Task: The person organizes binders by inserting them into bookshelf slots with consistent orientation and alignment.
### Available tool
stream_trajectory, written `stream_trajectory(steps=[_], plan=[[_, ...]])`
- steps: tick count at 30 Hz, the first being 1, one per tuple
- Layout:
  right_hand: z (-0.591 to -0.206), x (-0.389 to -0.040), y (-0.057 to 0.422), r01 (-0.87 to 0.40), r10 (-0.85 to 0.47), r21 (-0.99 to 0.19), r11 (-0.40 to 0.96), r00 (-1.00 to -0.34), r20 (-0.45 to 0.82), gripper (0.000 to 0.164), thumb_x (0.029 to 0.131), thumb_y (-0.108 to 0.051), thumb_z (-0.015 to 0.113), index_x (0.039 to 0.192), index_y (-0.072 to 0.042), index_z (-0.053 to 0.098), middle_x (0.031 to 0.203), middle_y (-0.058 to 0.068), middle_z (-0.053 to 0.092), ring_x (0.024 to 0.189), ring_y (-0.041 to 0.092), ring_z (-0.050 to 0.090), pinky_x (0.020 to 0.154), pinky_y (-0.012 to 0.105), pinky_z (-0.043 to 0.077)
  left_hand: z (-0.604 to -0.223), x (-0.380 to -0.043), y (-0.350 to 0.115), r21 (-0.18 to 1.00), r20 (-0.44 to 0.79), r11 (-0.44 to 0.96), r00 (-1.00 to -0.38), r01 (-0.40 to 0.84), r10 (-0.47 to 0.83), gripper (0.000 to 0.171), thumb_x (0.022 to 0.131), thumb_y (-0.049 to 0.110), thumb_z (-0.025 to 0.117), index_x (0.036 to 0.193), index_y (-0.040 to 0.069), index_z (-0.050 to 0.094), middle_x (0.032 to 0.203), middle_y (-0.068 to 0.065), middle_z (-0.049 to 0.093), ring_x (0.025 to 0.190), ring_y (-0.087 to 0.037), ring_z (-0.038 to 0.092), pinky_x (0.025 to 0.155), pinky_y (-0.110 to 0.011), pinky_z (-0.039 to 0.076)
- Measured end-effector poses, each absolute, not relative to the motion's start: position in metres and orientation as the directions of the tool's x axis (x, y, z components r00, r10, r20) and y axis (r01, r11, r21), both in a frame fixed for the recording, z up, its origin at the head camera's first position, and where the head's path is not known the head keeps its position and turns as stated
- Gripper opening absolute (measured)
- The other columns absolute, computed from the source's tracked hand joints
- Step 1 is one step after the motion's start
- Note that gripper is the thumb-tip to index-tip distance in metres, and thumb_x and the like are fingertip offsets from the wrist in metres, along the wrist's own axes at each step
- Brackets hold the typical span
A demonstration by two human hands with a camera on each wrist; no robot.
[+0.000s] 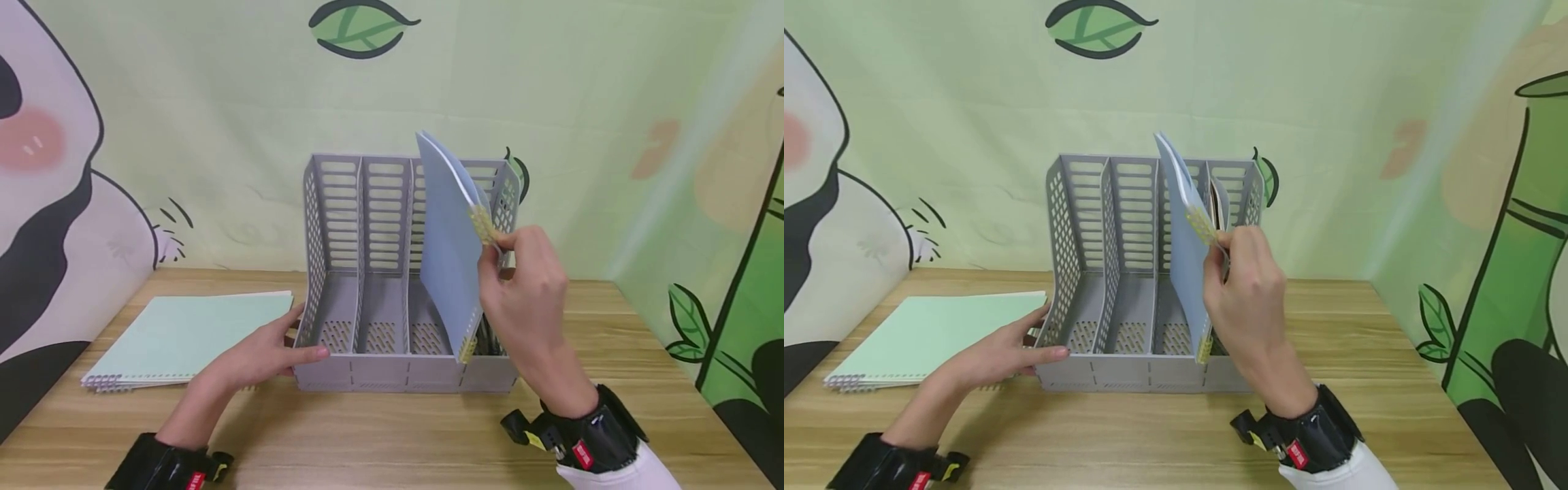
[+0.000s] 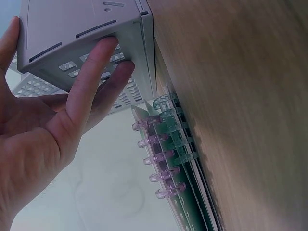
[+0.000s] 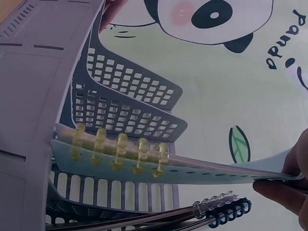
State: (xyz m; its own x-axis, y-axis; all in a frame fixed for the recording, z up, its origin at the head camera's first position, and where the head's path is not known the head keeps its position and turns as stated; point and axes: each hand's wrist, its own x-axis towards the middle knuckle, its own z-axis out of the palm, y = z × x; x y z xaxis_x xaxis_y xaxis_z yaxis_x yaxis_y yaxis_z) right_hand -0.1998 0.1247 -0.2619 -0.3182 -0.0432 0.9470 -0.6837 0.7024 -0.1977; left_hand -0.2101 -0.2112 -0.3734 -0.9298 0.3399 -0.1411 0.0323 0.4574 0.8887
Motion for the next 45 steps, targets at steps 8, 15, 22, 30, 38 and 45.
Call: stream_trajectory(steps=[8,15,22,30,38,45], plan=[[-0.263,-0.209,0.118,-0.696,-0.018,-0.202,0.689,-0.295,0.955,0.011,0.081,0.016,0.059,0.086,0.007,0.057,0.080,0.014,0.056,0.069,0.026,0.057,0.053,0.025,0.047,-0.373,-0.209,-0.211,0.890,-0.143,0.456,-0.931,0.028,0.337,0.098,0.090,0.033,0.074,0.159,0.010,0.008,0.132,-0.021,0.049,0.111,-0.030,0.059,0.072,-0.034,0.055],[-0.269,-0.219,0.114,-0.695,-0.004,-0.208,0.688,-0.291,0.957,0.013,0.080,0.017,0.058,0.087,0.006,0.057,0.079,0.014,0.054,0.066,0.027,0.053,0.055,0.023,0.041,-0.372,-0.209,-0.211,0.894,-0.141,0.447,-0.930,0.028,0.339,0.100,0.089,0.034,0.075,0.158,0.009,0.008,0.131,-0.021,0.049,0.110,-0.030,0.059,0.073,-0.034,0.055],[-0.276,-0.226,0.112,-0.693,-0.036,-0.169,0.701,-0.272,0.962,0.012,0.081,0.016,0.058,0.084,0.004,0.057,0.078,0.014,0.053,0.065,0.027,0.051,0.056,0.027,0.039,-0.373,-0.209,-0.209,0.899,-0.143,0.438,-0.929,0.023,0.342,0.099,0.089,0.032,0.075,0.158,0.009,0.009,0.131,-0.022,0.049,0.109,-0.030,0.060,0.073,-0.035,0.055],[-0.281,-0.232,0.105,-0.716,-0.050,-0.137,0.685,-0.234,0.971,0.012,0.080,0.015,0.058,0.083,0.004,0.058,0.079,0.013,0.054,0.067,0.028,0.055,0.057,0.033,0.046,-0.372,-0.209,-0.209,0.898,-0.139,0.439,-0.929,0.028,0.344,0.100,0.089,0.033,0.075,0.158,0.006,0.008,0.131,-0.022,0.048,0.109,-0.030,0.060,0.072,-0.035,0.055],[-0.282,-0.238,0.099,-0.702,-0.076,-0.119,0.702,-0.239,0.968,0.010,0.082,0.013,0.061,0.082,0.004,0.057,0.082,0.013,0.056,0.068,0.028,0.058,0.056,0.031,0.049,-0.371,-0.208,-0.209,0.899,-0.136,0.436,-0.928,0.032,0.348,0.101,0.089,0.034,0.075,0.158,0.005,0.007,0.132,-0.021,0.048,0.110,-0.029,0.059,0.072,-0.035,0.055],[-0.282,-0.240,0.093,-0.694,-0.123,-0.095,0.713,-0.258,0.958,0.010,0.085,0.011,0.061,0.081,0.003,0.055,0.083,0.012,0.055,0.070,0.028,0.059,0.059,0.029,0.052,-0.370,-0.208,-0.210,0.900,-0.138,0.435,-0.928,0.028,0.346,0.101,0.089,0.033,0.074,0.158,0.005,0.006,0.132,-0.022,0.049,0.110,-0.030,0.060,0.072,-0.035,0.055]])
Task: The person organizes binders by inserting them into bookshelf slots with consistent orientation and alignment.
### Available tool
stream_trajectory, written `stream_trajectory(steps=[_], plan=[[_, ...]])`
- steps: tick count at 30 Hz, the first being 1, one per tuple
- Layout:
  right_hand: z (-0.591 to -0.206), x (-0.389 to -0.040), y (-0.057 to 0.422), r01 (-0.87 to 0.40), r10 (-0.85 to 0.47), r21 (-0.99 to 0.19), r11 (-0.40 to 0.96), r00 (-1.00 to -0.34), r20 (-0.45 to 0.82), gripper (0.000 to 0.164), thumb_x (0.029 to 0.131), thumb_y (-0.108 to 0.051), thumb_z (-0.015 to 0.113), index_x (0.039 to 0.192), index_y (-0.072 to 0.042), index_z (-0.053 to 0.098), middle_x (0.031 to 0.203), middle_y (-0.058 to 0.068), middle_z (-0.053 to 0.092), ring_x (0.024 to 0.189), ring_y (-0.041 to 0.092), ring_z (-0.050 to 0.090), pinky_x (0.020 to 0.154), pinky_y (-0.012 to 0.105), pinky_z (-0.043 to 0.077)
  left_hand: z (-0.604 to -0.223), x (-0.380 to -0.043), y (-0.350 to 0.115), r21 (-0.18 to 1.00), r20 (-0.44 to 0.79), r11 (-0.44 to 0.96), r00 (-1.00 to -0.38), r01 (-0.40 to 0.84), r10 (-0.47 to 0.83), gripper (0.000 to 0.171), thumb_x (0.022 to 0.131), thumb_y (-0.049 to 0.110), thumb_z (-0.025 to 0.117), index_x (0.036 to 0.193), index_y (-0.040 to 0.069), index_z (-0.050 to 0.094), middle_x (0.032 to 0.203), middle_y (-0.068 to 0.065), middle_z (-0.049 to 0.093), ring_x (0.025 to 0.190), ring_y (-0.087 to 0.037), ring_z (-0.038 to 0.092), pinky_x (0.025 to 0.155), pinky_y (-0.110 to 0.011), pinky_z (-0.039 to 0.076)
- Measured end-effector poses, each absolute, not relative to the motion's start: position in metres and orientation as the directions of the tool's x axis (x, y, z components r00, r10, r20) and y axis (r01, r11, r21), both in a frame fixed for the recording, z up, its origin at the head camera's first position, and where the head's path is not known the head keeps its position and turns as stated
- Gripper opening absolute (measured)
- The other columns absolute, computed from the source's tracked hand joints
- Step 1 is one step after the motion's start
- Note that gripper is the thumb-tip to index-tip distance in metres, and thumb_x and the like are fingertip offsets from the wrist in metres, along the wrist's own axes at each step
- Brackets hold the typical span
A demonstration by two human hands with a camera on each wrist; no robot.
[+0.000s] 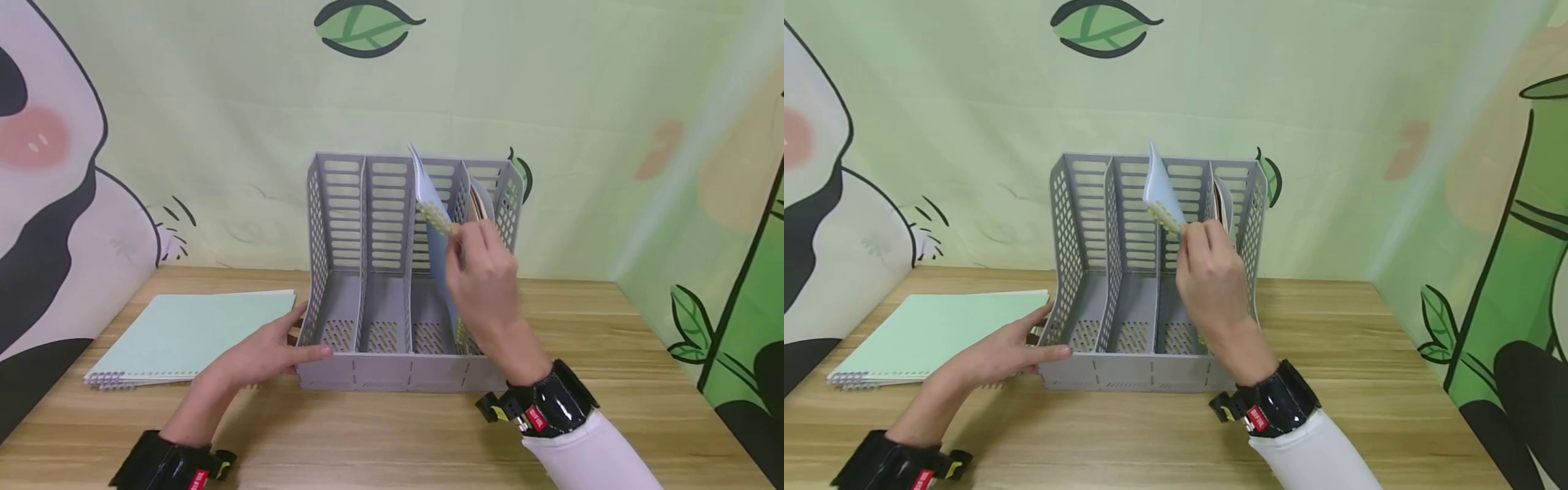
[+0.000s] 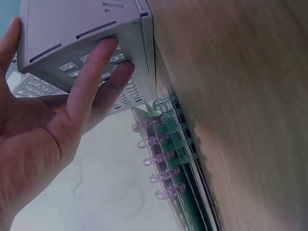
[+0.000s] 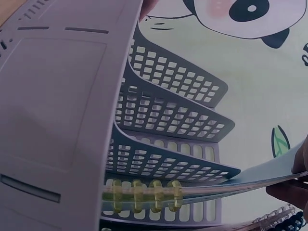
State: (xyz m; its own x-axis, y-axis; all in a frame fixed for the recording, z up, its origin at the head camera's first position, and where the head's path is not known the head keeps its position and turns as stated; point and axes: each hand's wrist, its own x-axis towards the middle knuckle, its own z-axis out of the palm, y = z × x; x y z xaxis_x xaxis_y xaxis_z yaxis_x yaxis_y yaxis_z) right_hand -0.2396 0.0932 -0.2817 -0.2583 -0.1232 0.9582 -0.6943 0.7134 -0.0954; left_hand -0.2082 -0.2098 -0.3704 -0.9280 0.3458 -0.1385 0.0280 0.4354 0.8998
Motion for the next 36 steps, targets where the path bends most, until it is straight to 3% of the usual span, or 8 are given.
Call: stream_trajectory(steps=[13,23,36], plan=[[-0.289,-0.249,0.085,-0.695,-0.244,-0.022,0.718,-0.281,0.928,0.013,0.084,0.012,0.062,0.084,0.002,0.053,0.084,0.012,0.050,0.072,0.027,0.056,0.061,0.028,0.051,-0.370,-0.209,-0.211,0.900,-0.147,0.435,-0.927,0.020,0.346,0.101,0.089,0.034,0.075,0.158,0.007,0.007,0.131,-0.021,0.051,0.111,-0.030,0.059,0.073,-0.035,0.055],[-0.293,-0.252,0.089,-0.716,-0.280,-0.053,0.696,-0.339,0.898,0.014,0.085,0.012,0.063,0.085,0.001,0.054,0.083,0.010,0.049,0.069,0.023,0.051,0.060,0.026,0.046,-0.369,-0.208,-0.211,0.896,-0.141,0.442,-0.928,0.029,0.345,0.101,0.089,0.035,0.075,0.159,0.008,0.007,0.130,-0.021,0.052,0.110,-0.030,0.059,0.072,-0.035,0.055],[-0.297,-0.251,0.091,-0.708,-0.282,-0.099,0.699,-0.401,0.872,0.016,0.086,0.006,0.070,0.089,0.000,0.055,0.087,0.010,0.053,0.072,0.022,0.057,0.059,0.023,0.049,-0.371,-0.209,-0.211,0.890,-0.153,0.455,-0.931,0.015,0.330,0.103,0.088,0.036,0.075,0.158,0.007,0.005,0.134,-0.022,0.048,0.112,-0.031,0.058,0.073,-0.034,0.055]])
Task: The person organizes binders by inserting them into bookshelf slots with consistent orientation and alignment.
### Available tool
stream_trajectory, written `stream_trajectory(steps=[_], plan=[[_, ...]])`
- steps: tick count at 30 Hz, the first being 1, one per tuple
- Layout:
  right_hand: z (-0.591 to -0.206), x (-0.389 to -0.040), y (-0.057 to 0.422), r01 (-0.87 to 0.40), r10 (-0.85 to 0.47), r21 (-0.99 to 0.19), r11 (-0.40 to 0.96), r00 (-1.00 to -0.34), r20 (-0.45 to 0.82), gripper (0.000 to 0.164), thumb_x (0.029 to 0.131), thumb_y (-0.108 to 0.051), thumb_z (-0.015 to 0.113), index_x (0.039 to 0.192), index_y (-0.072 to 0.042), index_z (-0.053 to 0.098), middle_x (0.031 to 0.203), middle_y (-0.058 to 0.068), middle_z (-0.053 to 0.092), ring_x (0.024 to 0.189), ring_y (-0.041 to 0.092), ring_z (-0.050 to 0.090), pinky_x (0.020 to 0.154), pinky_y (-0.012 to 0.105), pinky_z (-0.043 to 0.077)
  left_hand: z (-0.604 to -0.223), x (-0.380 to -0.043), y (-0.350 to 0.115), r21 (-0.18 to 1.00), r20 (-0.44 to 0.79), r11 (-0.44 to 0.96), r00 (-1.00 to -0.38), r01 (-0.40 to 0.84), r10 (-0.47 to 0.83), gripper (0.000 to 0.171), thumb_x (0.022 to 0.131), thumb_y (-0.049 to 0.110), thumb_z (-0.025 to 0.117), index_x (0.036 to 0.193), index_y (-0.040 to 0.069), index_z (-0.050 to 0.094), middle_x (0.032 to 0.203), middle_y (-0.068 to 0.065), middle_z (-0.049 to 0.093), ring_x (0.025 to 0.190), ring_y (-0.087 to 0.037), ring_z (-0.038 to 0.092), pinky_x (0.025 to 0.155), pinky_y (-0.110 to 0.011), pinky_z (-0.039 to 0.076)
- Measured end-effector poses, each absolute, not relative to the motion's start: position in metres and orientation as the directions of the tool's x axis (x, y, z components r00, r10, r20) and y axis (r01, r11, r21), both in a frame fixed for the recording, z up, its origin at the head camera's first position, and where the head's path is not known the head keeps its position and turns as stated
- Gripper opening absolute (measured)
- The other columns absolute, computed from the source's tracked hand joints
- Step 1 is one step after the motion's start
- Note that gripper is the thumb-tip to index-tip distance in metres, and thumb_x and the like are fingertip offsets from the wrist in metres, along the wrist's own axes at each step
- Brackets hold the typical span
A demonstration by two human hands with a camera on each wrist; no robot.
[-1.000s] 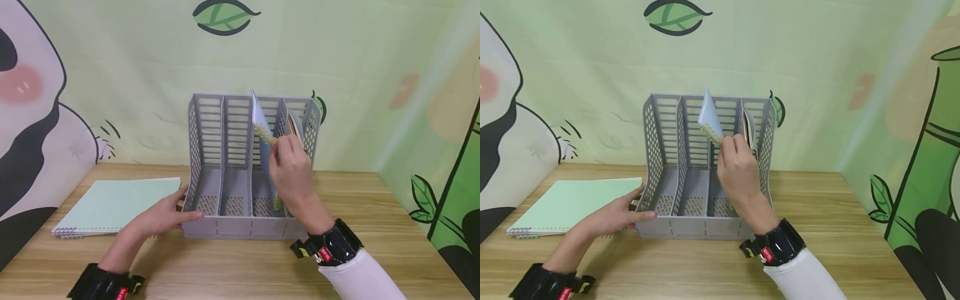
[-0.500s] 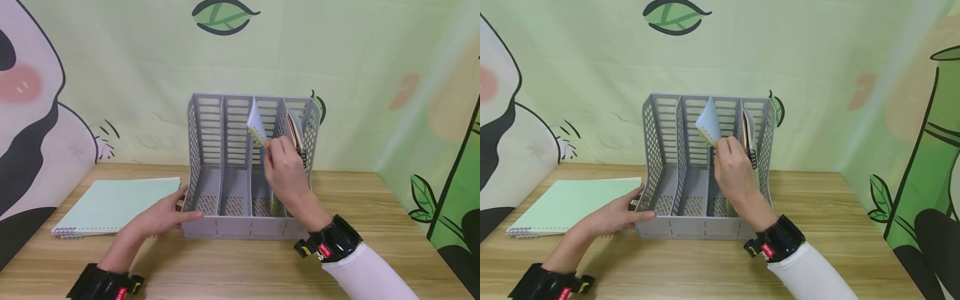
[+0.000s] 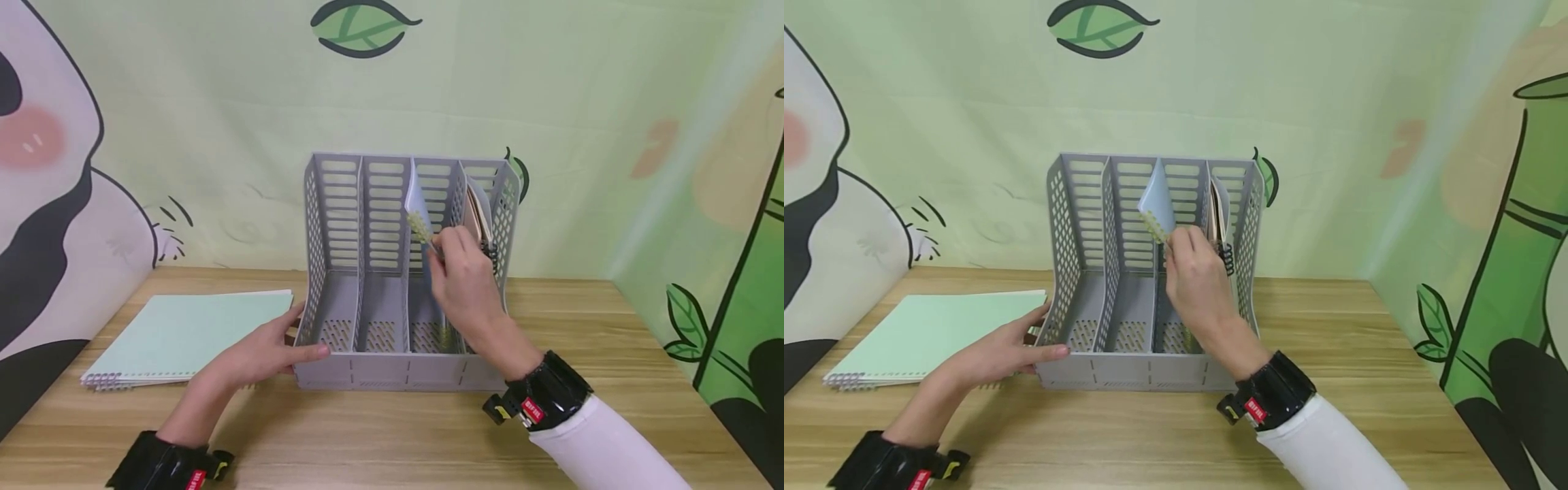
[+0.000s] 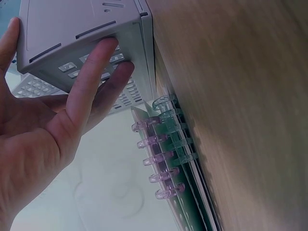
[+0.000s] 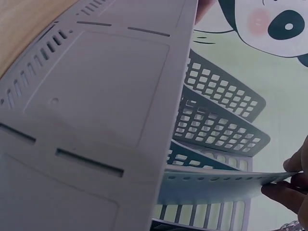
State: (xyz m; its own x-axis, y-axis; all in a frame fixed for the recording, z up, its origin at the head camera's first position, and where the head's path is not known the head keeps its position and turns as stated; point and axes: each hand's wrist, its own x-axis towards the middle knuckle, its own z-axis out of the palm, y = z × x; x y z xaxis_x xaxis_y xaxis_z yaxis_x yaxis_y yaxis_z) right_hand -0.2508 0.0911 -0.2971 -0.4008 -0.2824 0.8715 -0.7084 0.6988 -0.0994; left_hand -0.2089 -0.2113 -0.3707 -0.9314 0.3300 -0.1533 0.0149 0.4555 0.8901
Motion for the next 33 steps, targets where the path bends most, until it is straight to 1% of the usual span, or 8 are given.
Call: stream_trajectory(steps=[3,10,18,21,24,26,33], plan=[[-0.2971,-0.2484,0.0898,-0.695,-0.277,-0.117,0.709,-0.428,0.860,0.016,0.086,0.005,0.071,0.089,0.000,0.056,0.088,0.009,0.054,0.070,0.022,0.058,0.058,0.023,0.049,-0.3716,-0.2094,-0.2112,0.893,-0.158,0.449,-0.931,0.007,0.329,0.102,0.088,0.035,0.075,0.158,0.008,0.006,0.133,-0.022,0.049,0.113,-0.031,0.058,0.074,-0.034,0.055],[-0.3012,-0.2444,0.0870,-0.647,-0.272,-0.142,0.749,-0.496,0.825,0.017,0.085,0.004,0.073,0.089,-0.002,0.058,0.086,0.007,0.055,0.066,0.019,0.057,0.055,0.024,0.047,-0.3714,-0.2096,-0.2110,0.897,-0.142,0.440,-0.926,0.028,0.349,0.103,0.089,0.036,0.075,0.158,0.006,0.004,0.130,-0.022,0.052,0.113,-0.032,0.057,0.073,-0.036,0.055],[-0.3030,-0.2420,0.0855,-0.661,-0.299,-0.184,0.727,-0.547,0.782,0.022,0.083,0.005,0.075,0.091,-0.001,0.056,0.089,0.006,0.054,0.072,0.018,0.057,0.059,0.017,0.046,-0.3707,-0.2093,-0.2106,0.895,-0.142,0.446,-0.927,0.030,0.348,0.103,0.089,0.036,0.075,0.158,0.006,0.005,0.130,-0.023,0.052,0.113,-0.033,0.056,0.073,-0.036,0.055],[-0.3026,-0.2418,0.0856,-0.649,-0.297,-0.205,0.733,-0.576,0.761,0.025,0.081,0.006,0.076,0.092,-0.001,0.055,0.090,0.007,0.055,0.076,0.021,0.058,0.063,0.020,0.048,-0.3713,-0.2096,-0.2109,0.890,-0.148,0.455,-0.929,0.024,0.338,0.104,0.088,0.037,0.075,0.158,0.007,0.005,0.129,-0.021,0.053,0.113,-0.032,0.057,0.073,-0.035,0.055],[-0.3036,-0.2418,0.0863,-0.622,-0.303,-0.232,0.748,-0.632,0.714,0.028,0.080,0.006,0.077,0.097,-0.001,0.056,0.094,0.008,0.055,0.081,0.023,0.059,0.067,0.023,0.049,-0.3716,-0.2095,-0.2109,0.889,-0.152,0.457,-0.930,0.018,0.333,0.103,0.088,0.037,0.075,0.159,0.008,0.006,0.129,-0.021,0.053,0.113,-0.032,0.057,0.073,-0.035,0.055],[-0.3047,-0.2421,0.0868,-0.608,-0.309,-0.243,0.756,-0.658,0.687,0.031,0.080,0.006,0.077,0.101,0.000,0.056,0.097,0.008,0.055,0.084,0.023,0.060,0.069,0.024,0.049,-0.3721,-0.2094,-0.2107,0.889,-0.157,0.457,-0.932,0.011,0.327,0.102,0.088,0.036,0.075,0.159,0.009,0.006,0.129,-0.021,0.053,0.113,-0.032,0.057,0.073,-0.035,0.055],[-0.3034,-0.2434,0.0874,-0.603,-0.320,-0.265,0.752,-0.686,0.653,0.037,0.079,0.007,0.078,0.106,0.000,0.054,0.098,0.008,0.054,0.085,0.023,0.059,0.069,0.026,0.049,-0.3721,-0.2099,-0.2112,0.889,-0.160,0.457,-0.932,0.006,0.324,0.105,0.086,0.040,0.076,0.159,0.009,0.006,0.128,-0.020,0.054,0.114,-0.032,0.057,0.074,-0.034,0.055]])
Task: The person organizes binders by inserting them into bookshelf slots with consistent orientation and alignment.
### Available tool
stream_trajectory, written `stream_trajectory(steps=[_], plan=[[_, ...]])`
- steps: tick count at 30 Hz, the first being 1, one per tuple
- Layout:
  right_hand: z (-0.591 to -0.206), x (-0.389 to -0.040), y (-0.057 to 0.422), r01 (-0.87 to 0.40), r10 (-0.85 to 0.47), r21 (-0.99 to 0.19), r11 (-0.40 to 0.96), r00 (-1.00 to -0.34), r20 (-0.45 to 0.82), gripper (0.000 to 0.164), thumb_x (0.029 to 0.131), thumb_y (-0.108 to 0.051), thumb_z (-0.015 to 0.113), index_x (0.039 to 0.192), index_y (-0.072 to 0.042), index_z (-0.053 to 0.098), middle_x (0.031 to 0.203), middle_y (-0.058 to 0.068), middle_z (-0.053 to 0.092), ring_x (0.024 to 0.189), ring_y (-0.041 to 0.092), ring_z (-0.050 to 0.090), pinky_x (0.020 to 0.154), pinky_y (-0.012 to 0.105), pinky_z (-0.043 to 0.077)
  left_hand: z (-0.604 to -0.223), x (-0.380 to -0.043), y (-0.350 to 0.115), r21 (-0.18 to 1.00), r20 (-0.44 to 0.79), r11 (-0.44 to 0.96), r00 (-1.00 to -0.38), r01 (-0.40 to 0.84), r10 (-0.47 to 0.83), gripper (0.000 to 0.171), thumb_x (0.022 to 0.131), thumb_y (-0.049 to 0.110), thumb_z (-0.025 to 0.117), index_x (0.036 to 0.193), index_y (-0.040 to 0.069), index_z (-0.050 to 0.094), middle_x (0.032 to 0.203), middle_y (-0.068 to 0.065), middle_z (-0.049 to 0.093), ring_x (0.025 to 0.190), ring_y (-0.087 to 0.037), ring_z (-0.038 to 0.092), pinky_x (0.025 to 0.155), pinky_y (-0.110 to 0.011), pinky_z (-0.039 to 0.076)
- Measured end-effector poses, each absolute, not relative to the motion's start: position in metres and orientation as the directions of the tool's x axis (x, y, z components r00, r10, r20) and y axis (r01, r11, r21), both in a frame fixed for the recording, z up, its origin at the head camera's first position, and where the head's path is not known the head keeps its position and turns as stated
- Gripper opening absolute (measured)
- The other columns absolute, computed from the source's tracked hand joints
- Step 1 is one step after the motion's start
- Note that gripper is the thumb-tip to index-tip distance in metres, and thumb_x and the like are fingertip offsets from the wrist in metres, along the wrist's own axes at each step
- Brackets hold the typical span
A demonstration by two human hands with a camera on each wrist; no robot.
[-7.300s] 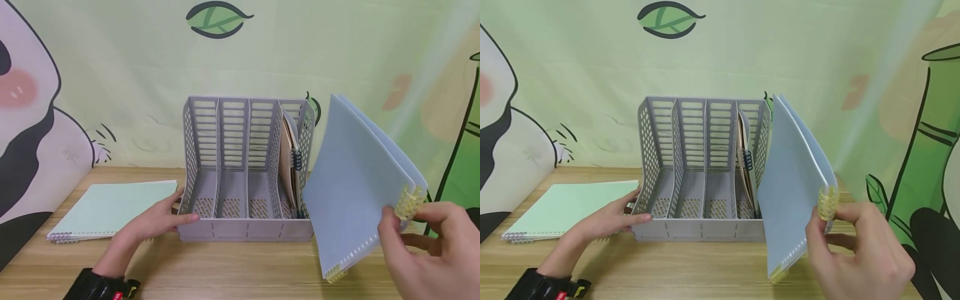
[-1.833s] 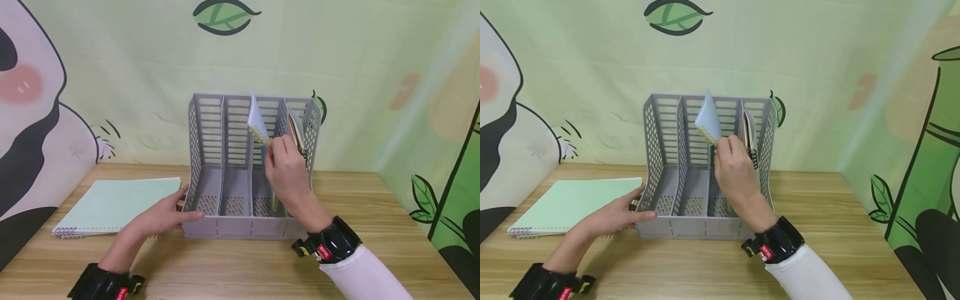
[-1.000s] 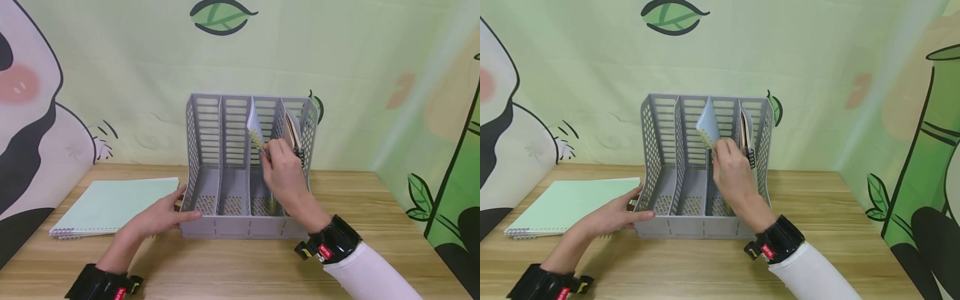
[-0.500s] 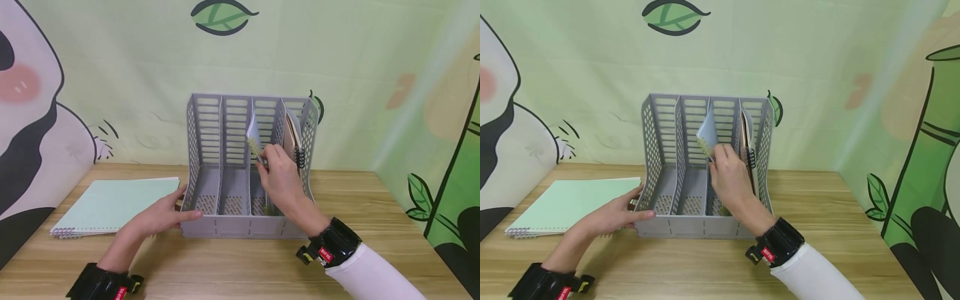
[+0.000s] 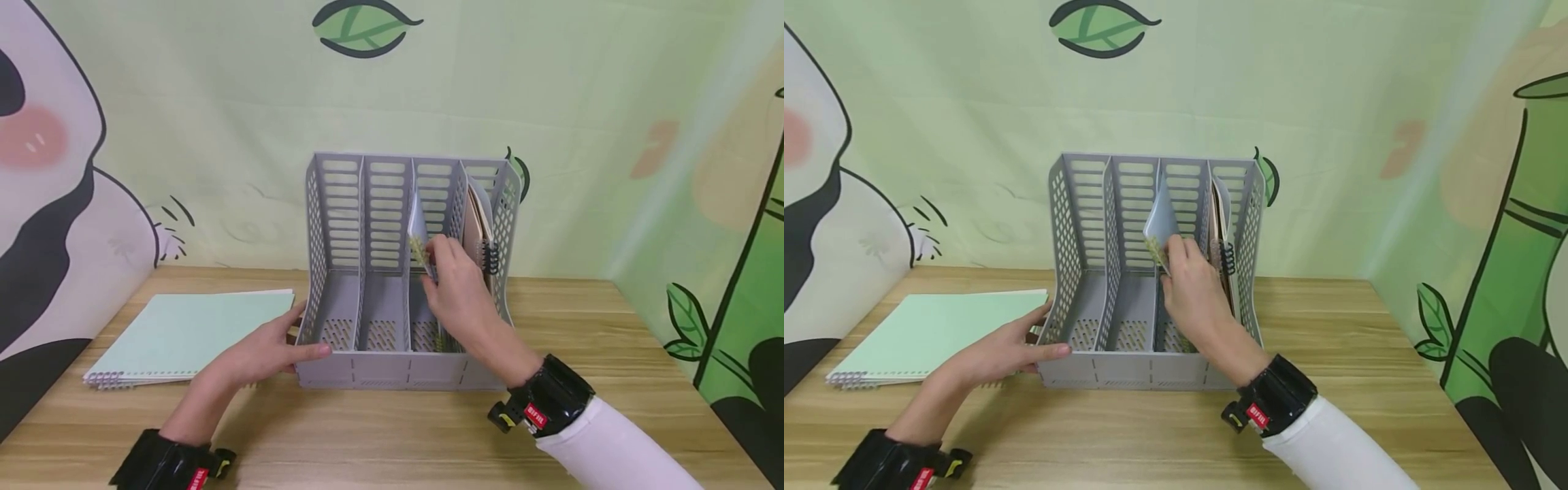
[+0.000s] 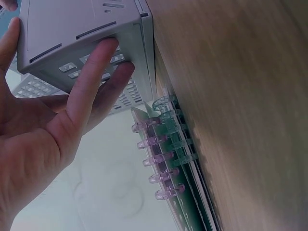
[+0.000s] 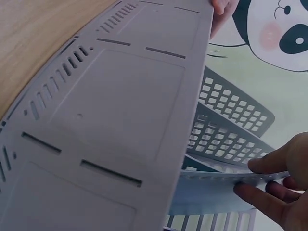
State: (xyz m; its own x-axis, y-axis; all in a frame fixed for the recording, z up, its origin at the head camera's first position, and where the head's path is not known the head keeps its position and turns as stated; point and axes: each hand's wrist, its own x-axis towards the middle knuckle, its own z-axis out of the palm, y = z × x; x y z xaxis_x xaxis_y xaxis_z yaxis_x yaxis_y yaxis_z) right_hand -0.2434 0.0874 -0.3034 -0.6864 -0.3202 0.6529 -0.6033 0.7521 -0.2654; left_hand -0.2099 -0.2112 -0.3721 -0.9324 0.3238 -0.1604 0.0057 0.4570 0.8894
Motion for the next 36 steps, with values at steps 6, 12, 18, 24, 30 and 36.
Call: stream_trajectory(steps=[6,12,18,24,30,36], plan=[[-0.299,-0.242,0.086,-0.586,-0.324,-0.307,0.750,-0.730,0.602,0.041,0.079,0.004,0.079,0.109,-0.001,0.053,0.100,0.009,0.055,0.089,0.024,0.059,0.072,0.027,0.050,-0.371,-0.210,-0.211,0.891,-0.153,0.453,-0.932,0.013,0.329,0.106,0.086,0.039,0.076,0.159,0.008,0.006,0.128,-0.019,0.054,0.113,-0.031,0.057,0.073,-0.034,0.055],[-0.301,-0.240,0.086,-0.586,-0.329,-0.347,0.732,-0.750,0.573,0.045,0.080,0.002,0.079,0.116,0.000,0.052,0.105,0.011,0.055,0.091,0.023,0.059,0.070,0.023,0.050,-0.371,-0.210,-0.211,0.895,-0.153,0.446,-0.931,0.011,0.331,0.105,0.087,0.038,0.076,0.159,0.008,0.005,0.128,-0.020,0.054,0.113,-0.031,0.057,0.073,-0.035,0.055],[-0.307,-0.233,0.089,-0.597,-0.351,-0.328,0.732,-0.743,0.570,0.048,0.081,-0.001,0.080,0.120,0.001,0.052,0.109,0.012,0.055,0.093,0.022,0.058,0.072,0.022,0.049,-0.371,-0.210,-0.212,0.890,-0.157,0.456,-0.931,0.011,0.329,0.106,0.086,0.039,0.076,0.159,0.009,0.005,0.127,-0.018,0.055,0.113,-0.031,0.058,0.073,-0.034,0.055],[-0.315,-0.225,0.097,-0.586,-0.362,-0.306,0.750,-0.751,0.553,0.049,0.083,-0.009,0.080,0.123,0.001,0.052,0.110,0.011,0.053,0.088,0.020,0.057,0.071,0.024,0.048,-0.370,-0.209,-0.211,0.893,-0.153,0.450,-0.931,0.013,0.331,0.104,0.088,0.037,0.076,0.159,0.009,0.005,0.130,-0.021,0.053,0.113,-0.032,0.057,0.073,-0.035,0.055],[-0.321,-0.219,0.108,-0.590,-0.364,-0.325,0.739,-0.756,0.544,0.044,0.083,-0.007,0.080,0.118,0.001,0.055,0.107,0.010,0.053,0.087,0.020,0.058,0.071,0.022,0.048,-0.370,-0.208,-0.211,0.889,-0.155,0.458,-0.932,0.014,0.328,0.104,0.087,0.039,0.076,0.159,0.009,0.006,0.129,-0.020,0.053,0.114,-0.032,0.057,0.073,-0.035,0.055],[-0.326,-0.213,0.121,-0.592,-0.358,-0.326,0.737,-0.751,0.555,0.038,0.082,-0.009,0.081,0.111,-0.002,0.059,0.103,0.007,0.056,0.084,0.018,0.057,0.070,0.022,0.048,-0.373,-0.209,-0.211,0.884,-0.157,0.467,-0.933,0.012,0.322,0.104,0.087,0.038,0.076,0.159,0.009,0.006,0.133,-0.022,0.049,0.113,-0.031,0.058,0.074,-0.034,0.055]])
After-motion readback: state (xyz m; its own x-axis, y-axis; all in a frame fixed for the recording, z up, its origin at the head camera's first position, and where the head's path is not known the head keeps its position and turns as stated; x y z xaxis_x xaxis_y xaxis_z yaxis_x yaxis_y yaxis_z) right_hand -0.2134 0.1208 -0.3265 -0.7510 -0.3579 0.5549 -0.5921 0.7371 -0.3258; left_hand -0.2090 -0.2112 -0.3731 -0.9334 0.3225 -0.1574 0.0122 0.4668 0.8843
